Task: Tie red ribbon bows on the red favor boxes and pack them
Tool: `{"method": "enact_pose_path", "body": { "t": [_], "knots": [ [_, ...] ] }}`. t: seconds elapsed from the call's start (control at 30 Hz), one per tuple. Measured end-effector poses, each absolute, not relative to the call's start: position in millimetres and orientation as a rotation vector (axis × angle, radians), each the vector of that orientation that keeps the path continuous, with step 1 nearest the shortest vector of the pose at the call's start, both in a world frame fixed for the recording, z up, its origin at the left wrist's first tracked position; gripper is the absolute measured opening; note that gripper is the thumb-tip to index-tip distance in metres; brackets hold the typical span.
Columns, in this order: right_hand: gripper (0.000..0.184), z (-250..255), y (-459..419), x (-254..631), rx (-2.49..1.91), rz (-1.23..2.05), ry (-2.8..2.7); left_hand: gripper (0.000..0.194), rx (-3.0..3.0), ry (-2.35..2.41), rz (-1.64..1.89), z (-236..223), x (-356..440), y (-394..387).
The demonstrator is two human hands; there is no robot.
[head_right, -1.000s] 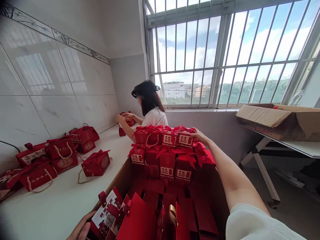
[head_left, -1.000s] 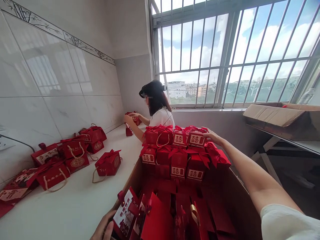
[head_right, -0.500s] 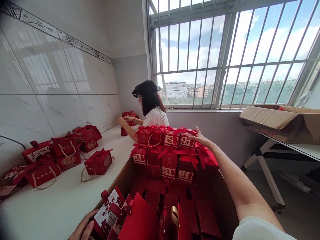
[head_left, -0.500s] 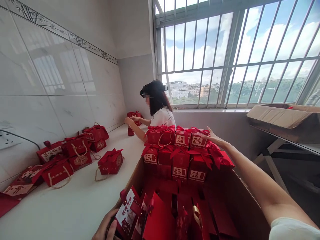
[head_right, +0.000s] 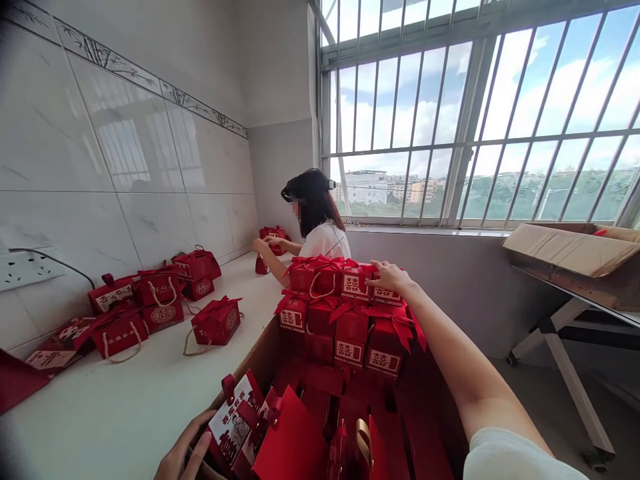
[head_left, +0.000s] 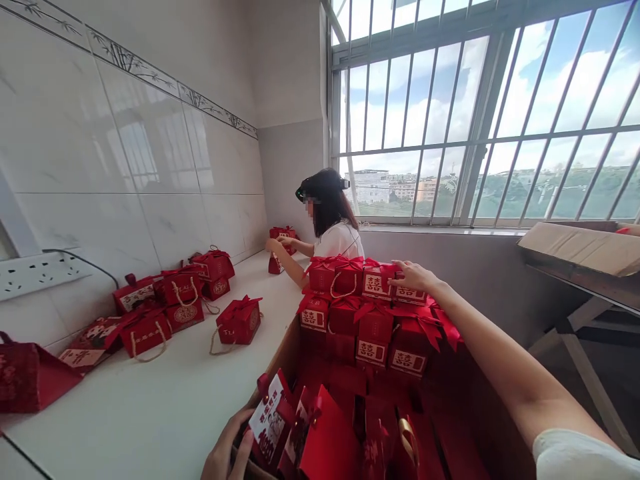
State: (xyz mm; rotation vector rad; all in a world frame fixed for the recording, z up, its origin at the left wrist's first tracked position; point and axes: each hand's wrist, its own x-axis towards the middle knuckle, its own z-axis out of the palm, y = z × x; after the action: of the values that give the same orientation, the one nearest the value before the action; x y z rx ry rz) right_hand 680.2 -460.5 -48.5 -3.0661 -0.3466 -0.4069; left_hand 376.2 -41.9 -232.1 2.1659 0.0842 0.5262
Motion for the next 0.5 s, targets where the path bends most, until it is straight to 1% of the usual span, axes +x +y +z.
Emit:
{"method": "enact_pose_path", "body": {
  "t": [0.13, 0.2, 0.37, 0.5],
  "knots": [
    [0.056, -55.8, -460.0, 677.0, -3.090, -0.463, -0.402, 0.051, 2.171, 0.117, 0.519, -224.1, 373.9, -50.4],
    [0.051, -61.0, -459.1, 672.7, -3.090, -0.505, -0.436, 0.052, 2.160, 0.139, 0.518, -220.1, 372.8, -54.1],
    [0.049, -64.0, -456.9, 662.9, -3.068, -0.570, -0.497, 0.053, 2.085, 0.162, 0.501, -217.1, 373.2, -57.9],
    [0.048, -52.6, -462.7, 646.0, -3.037, -0.591, -0.526, 0.040, 1.996, 0.164, 0.526, -216.6, 374.8, -63.1]
  ]
}}
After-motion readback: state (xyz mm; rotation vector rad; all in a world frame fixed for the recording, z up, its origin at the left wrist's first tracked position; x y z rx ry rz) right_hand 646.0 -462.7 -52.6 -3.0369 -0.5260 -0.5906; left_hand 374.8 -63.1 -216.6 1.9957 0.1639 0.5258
